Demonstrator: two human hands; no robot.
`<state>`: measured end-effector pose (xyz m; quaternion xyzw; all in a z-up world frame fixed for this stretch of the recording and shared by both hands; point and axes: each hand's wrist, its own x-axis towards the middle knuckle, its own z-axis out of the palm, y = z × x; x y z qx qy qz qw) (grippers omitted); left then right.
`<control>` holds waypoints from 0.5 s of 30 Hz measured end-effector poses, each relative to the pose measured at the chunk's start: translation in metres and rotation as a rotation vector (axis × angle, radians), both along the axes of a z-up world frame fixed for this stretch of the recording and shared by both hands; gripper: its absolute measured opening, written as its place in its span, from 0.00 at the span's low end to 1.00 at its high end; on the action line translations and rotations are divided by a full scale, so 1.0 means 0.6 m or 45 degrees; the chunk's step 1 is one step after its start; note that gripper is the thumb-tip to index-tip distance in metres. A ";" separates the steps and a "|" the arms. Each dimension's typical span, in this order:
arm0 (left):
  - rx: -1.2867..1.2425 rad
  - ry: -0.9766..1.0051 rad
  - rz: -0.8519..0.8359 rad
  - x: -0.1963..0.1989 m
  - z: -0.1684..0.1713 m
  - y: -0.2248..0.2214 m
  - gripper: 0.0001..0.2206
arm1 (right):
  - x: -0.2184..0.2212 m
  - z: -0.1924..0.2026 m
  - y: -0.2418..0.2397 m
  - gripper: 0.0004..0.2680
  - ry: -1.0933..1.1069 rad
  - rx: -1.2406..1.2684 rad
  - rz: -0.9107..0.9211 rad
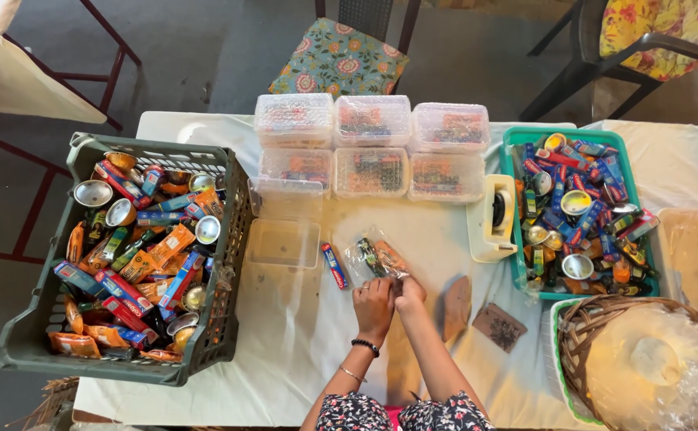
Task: The person sits at a table and packs small snack bars and chocolate pieces into clear plastic bags. They then place the filled bags into small, clear plastic containers and close the lids. The person handles various snack items from crates and containers on the table.
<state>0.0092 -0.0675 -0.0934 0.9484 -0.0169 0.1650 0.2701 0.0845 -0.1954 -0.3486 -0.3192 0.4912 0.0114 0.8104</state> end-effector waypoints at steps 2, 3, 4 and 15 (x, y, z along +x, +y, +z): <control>-0.073 -0.004 -0.013 -0.002 0.006 0.005 0.05 | 0.019 -0.081 -0.022 0.04 0.068 0.273 0.062; -0.075 -0.007 -0.010 0.001 0.004 0.007 0.05 | 0.019 -0.047 -0.018 0.04 0.065 0.271 0.066; -0.104 -0.010 -0.011 0.001 0.002 0.010 0.05 | 0.016 -0.015 -0.013 0.05 -0.044 0.381 0.165; -0.239 -0.021 -0.090 0.005 0.024 0.023 0.05 | 0.018 0.018 -0.004 0.09 -0.329 0.160 0.475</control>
